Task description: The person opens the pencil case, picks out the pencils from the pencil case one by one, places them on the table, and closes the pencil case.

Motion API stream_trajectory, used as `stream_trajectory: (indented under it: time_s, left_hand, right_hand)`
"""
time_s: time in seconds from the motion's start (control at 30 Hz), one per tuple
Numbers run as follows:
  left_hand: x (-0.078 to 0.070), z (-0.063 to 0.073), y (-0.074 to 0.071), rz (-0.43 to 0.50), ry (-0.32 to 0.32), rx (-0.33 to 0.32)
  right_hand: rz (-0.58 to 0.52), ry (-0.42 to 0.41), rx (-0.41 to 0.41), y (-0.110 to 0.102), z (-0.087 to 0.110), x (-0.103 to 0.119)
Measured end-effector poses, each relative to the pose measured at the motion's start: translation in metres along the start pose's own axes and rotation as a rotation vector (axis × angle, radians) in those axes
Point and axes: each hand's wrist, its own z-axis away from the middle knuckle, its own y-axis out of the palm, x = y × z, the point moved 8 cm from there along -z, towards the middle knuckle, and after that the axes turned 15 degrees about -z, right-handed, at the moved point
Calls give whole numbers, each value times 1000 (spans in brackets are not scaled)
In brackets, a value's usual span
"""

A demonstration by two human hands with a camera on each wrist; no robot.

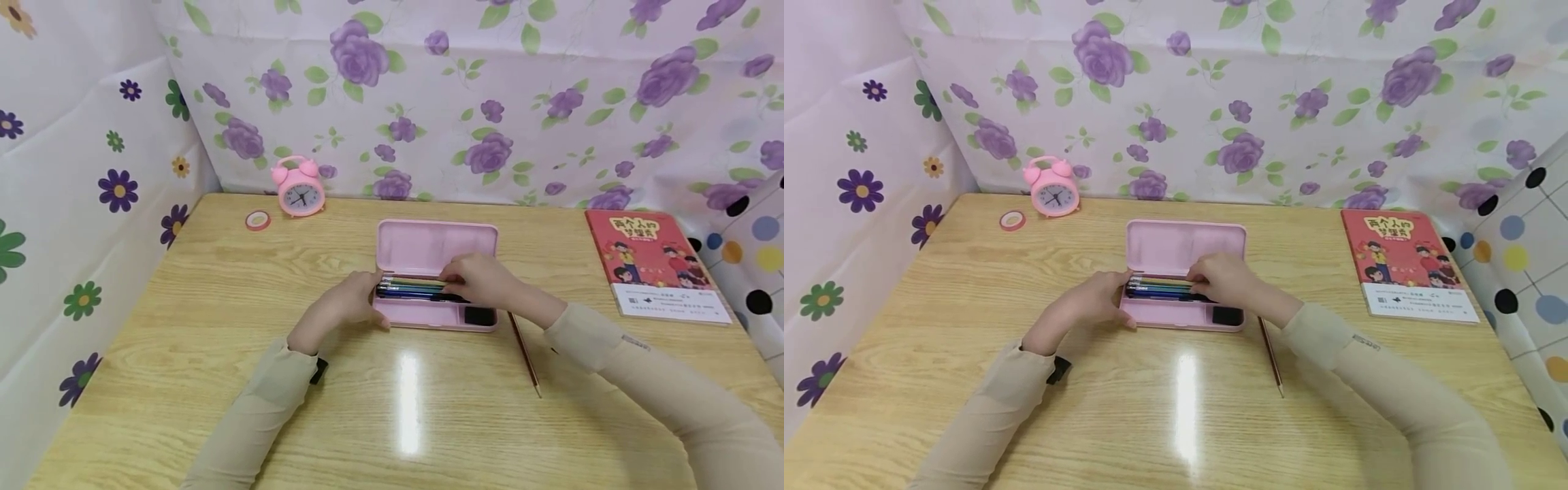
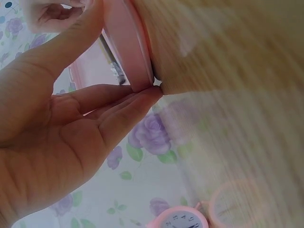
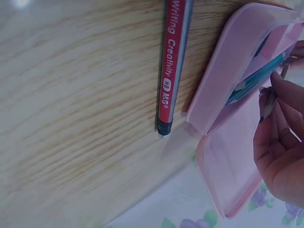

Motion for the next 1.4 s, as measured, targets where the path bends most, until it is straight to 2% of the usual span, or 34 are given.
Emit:
stream_trajectory:
  time_s: [0.23, 0.53, 0.73, 0.9, 1.1, 1.23, 1.4]
  left_hand:
    - [1, 1, 1, 2, 10, -14]
    - [4, 1, -1, -21, 20, -19]
    - [4, -1, 0, -21, 16, -16]
    - [3, -2, 0, -31, 15, -20]
    - [2, -3, 1, -35, 16, -8]
    - [1, -3, 1, -32, 18, -11]
    - [-1, -2, 0, -30, 26, -13]
  right_hand:
    - [-37, 113, -9, -18, 30, -5]
    - [-62, 266, -70, -42, 88, -20]
    - [-125, 420, -66, -43, 134, -33]
    - [-129, 500, -68, -36, 161, -39]
    - [-155, 584, -58, -25, 179, -39]
    - [-173, 627, -50, -22, 181, -36]
    - [-180, 640, -30, -18, 178, -37]
